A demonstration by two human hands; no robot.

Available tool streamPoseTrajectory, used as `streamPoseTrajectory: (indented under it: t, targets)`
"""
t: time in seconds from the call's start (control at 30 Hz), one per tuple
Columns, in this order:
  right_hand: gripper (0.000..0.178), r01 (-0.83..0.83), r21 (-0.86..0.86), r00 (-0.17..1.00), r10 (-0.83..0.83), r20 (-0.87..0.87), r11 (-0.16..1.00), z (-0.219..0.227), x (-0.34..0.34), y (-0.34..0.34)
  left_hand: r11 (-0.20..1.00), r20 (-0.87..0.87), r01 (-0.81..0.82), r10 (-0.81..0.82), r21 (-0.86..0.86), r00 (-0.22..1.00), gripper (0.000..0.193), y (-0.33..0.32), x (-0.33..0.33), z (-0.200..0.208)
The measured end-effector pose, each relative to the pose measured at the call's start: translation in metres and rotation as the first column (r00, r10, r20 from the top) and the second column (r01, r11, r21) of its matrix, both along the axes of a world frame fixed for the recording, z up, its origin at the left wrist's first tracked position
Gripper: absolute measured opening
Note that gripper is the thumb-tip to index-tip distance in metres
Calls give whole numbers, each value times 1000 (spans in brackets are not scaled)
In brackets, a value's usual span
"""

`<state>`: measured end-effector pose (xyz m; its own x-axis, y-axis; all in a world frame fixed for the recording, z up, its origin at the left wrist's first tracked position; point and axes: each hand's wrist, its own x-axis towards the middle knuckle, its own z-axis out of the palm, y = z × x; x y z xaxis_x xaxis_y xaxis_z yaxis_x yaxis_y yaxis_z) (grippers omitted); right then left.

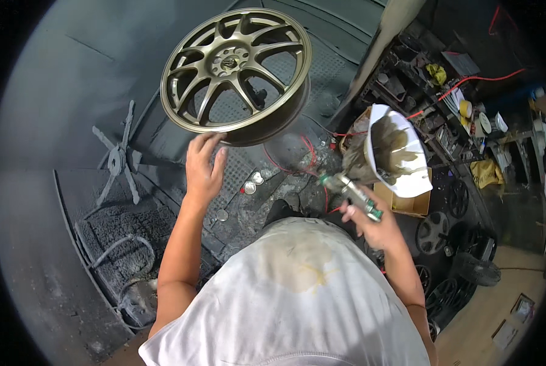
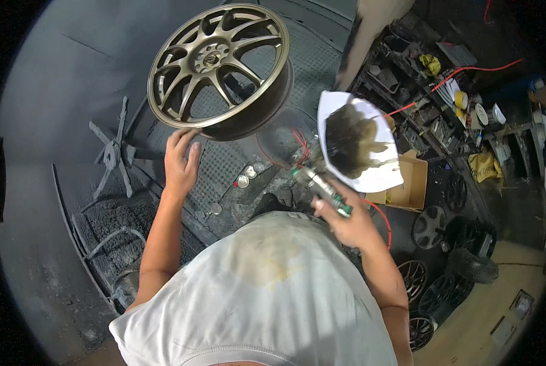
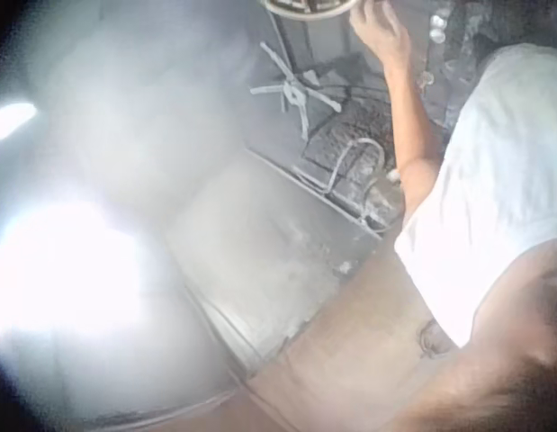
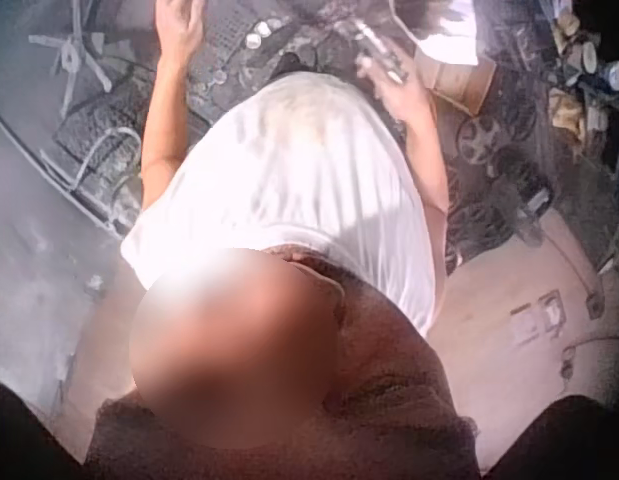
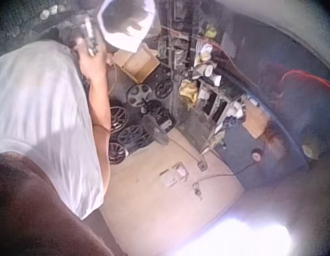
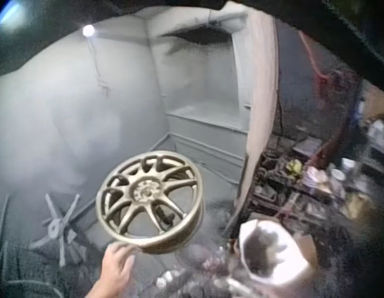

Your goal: The person pours liquid from multiple containers into a spray gun and then uses the spray gun to paint a car rim.

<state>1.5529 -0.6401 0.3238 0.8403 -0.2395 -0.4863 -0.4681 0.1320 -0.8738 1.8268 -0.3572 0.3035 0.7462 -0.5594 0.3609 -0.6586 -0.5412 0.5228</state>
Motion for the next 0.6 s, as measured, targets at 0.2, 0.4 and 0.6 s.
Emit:
streamPoseTrajectory:
  t: [0.2, 0.4, 0.6]
  targets:
    - [48, -133, -308, 974, 182, 136, 942, -13, -10, 10, 982, 158, -37, 7, 185, 987, 41, -11, 11, -15]
    - [49, 98, -394, 995, -91, 35, 914, -9, -21, -35, 979, 171, -70, 37, 190, 985, 44, -6, 3, -28]
    - [48, 46, -345, 997, -20, 78, 937, -15, -19, -42, 981, 179, -88, 56, 173, 982, 44, -8, 1, -34]
